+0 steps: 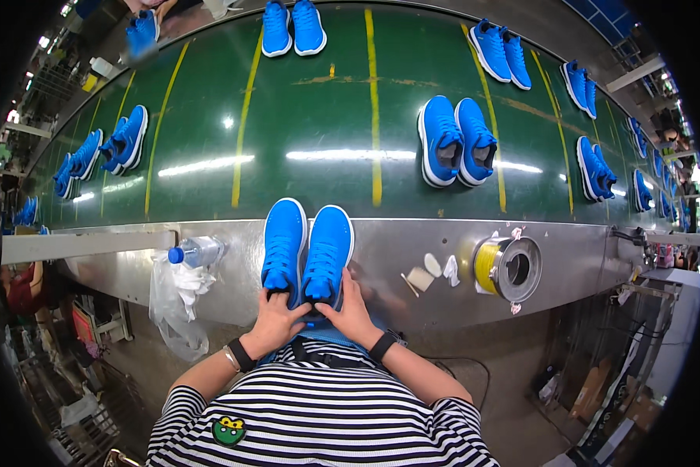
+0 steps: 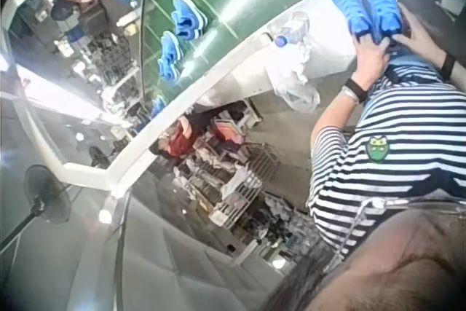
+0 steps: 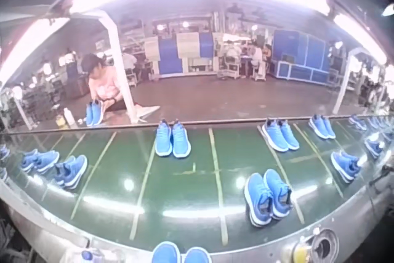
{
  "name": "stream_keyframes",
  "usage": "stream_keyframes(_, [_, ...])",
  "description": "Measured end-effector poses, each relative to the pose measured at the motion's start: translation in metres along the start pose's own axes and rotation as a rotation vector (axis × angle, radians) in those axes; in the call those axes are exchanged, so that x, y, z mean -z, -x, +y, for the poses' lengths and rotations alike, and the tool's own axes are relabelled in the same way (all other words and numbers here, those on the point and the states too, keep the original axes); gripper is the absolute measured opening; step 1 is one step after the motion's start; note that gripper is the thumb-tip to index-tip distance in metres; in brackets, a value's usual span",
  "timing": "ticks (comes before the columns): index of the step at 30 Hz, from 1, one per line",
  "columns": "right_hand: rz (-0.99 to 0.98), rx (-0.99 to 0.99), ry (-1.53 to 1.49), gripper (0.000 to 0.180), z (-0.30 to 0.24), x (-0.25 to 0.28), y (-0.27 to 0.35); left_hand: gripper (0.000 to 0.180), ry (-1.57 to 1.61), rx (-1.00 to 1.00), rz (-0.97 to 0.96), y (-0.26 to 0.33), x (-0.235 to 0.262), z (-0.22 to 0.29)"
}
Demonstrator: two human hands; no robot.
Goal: The person wipes the exterior of blue sneakers with a white cloth on a factory assembly line. They handle the shoes one by one, wiping the sides and soles, then placing them back on the conveyor belt.
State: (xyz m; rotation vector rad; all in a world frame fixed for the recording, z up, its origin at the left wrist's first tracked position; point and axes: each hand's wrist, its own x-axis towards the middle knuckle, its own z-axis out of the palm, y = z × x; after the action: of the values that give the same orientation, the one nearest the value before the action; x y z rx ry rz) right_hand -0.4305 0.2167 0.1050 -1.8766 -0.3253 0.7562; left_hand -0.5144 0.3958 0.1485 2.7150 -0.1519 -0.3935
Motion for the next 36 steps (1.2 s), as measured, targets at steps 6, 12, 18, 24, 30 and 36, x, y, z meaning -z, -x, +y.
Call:
stream_keyframes(6, [0.087,-0.004,-0.025,0.079,0.009,-0.014,0.006,0.036,0.335,0.113,0.32,0.022,0.017,-0.016])
stream_keyframes(12, [0.124,-0.012,-0.088,0.079,0.012,-0.027,0.004,0.056,0.841,0.535,0.378,0.015,-0.007,-0.062])
stream_keyframes(18, [0.075,-0.039,-0.083,0.082,0.014,-0.029,0.001,0.075,0.97,0.413,0.267,-0.01,-0.059,-0.099])
stream_keyframes(24, [0.066,0.054,0.07,0.077,0.008,-0.007,0.001,0.071,1.164,0.369,0.167,-0.004,-0.065,-0.105])
stream_keyframes(30, [0.173,-0.011,0.008,0.049,0.021,0.051,0.023,0.065,0.889,0.496,0.374,0.001,0.018,-0.063])
stream_keyframes(36, [0.469,-0.135,-0.032,0.028,0.035,0.093,0.045,0.062,0.451,0.029,0.218,-0.051,0.046,0.014])
